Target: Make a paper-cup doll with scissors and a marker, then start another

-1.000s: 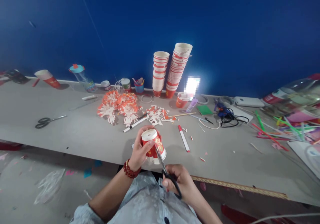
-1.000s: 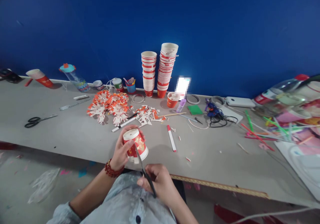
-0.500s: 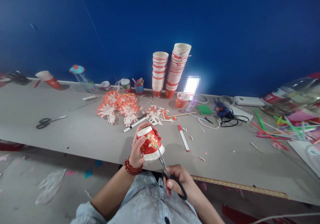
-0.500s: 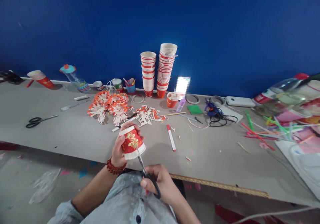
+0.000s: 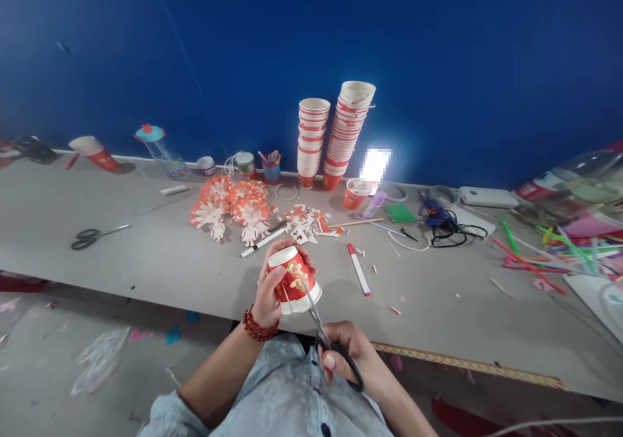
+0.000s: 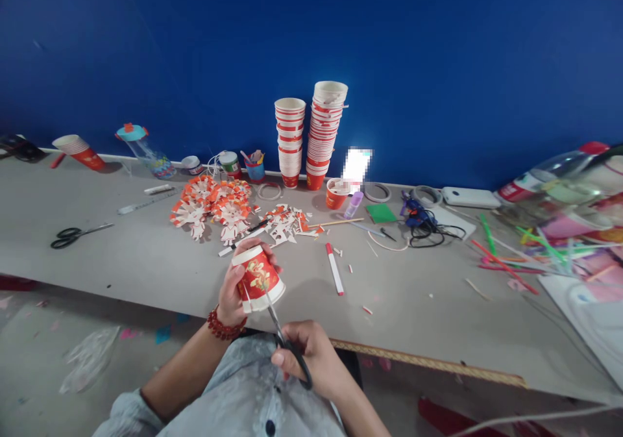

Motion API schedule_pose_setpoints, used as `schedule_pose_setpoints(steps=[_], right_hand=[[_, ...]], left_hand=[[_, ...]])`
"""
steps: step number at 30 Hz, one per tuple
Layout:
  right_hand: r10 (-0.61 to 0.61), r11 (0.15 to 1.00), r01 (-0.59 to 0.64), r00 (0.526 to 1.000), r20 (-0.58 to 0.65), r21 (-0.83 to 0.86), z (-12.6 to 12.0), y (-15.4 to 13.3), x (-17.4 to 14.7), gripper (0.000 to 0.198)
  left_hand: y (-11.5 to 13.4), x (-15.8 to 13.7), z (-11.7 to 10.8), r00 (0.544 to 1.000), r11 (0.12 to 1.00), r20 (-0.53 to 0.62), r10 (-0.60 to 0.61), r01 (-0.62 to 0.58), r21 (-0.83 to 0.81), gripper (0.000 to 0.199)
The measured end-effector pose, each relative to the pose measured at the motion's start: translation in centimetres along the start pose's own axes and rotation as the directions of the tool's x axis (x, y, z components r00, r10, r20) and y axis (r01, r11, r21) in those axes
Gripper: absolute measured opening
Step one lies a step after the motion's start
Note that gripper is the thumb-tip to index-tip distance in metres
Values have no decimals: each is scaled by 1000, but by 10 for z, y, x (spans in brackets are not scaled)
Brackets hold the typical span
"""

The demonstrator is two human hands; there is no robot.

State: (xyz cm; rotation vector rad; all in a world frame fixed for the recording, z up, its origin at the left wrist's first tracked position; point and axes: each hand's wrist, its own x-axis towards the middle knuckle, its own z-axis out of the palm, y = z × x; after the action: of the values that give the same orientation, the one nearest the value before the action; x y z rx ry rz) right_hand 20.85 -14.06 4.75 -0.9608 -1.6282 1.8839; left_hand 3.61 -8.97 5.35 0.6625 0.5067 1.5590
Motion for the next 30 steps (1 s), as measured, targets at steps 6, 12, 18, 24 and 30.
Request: schedule_pose_setpoints(steps=[6, 12, 18, 24, 30], right_hand=[[-4, 1000, 2, 999, -52, -31, 2, 0, 1, 66], [-29, 998, 26, 996, -78, -50, 5, 7, -1, 66], [-23, 999, 18, 994, -103, -49, 5, 10, -2, 66], [-13, 999, 7, 992, -128, -48, 6, 10, -2, 66], [-28, 999, 25, 994, -109, -35, 8, 6, 0, 66]], left_hand=[[1, -1, -1, 1000, 1000, 2, -9, 9, -30, 37], [1, -2, -1, 1000, 1000, -6, -13, 13, -14, 38], [1, -1, -1, 1000, 998, 17, -17, 18, -58, 36], [2, -1, -2, 999, 997, 44, -23, 26, -67, 32], [0, -3, 1, 996, 995, 66, -56, 61, -73, 35]])
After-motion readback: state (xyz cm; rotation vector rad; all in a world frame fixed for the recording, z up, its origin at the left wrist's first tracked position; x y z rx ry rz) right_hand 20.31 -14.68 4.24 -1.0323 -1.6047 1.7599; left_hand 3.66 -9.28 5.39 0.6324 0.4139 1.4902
